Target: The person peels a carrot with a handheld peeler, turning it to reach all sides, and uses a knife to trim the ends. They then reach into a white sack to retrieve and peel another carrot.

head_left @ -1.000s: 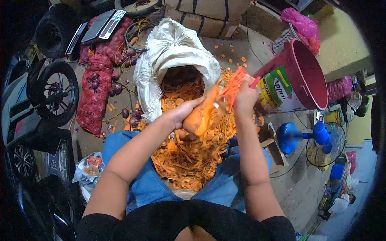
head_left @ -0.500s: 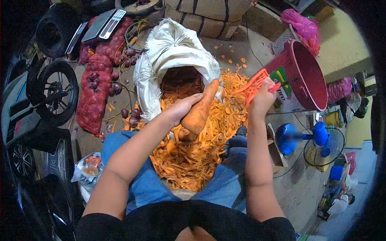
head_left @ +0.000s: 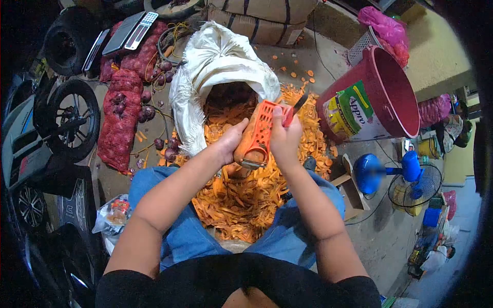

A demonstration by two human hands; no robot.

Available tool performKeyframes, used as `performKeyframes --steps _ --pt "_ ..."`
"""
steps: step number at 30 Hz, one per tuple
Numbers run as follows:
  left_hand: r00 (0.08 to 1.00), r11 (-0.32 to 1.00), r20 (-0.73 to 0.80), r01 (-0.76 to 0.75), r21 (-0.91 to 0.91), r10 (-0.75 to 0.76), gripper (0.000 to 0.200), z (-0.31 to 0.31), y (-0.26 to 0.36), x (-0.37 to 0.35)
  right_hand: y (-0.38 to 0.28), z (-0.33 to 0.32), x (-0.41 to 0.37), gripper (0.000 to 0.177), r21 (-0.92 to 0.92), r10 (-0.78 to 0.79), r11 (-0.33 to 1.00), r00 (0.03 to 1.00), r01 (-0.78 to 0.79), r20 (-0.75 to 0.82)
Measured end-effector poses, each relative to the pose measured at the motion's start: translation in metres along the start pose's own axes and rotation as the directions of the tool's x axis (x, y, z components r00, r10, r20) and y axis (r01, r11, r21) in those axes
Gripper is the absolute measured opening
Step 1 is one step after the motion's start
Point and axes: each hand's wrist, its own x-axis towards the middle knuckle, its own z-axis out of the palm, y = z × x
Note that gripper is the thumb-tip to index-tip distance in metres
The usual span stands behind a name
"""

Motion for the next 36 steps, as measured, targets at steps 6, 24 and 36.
performKeyframes --steps 6,24,36 --pt "0.993 0.985 -0.065 -0.093 0.142 0.103 0.040 0.015 0.004 -0.015 0.005 0.001 0.004 0.022 -0.056 -0.075 0.996 0.993 0.070 -0.091" --pt "0.996 0.998 0.090 -0.008 0.062 0.002 0.039 -0.009 0.010 -0.014 -0.001 0.000 0.035 0.020 0.433 0.225 0.889 0.965 -0.147 -0.135" --pt "0.996 0.916 0.086 -0.027 0.401 -0.008 0.039 0.007 0.004 -0.018 0.012 -0.003 0.022 0.023 -0.093 0.016 0.995 0.978 -0.036 -0.210"
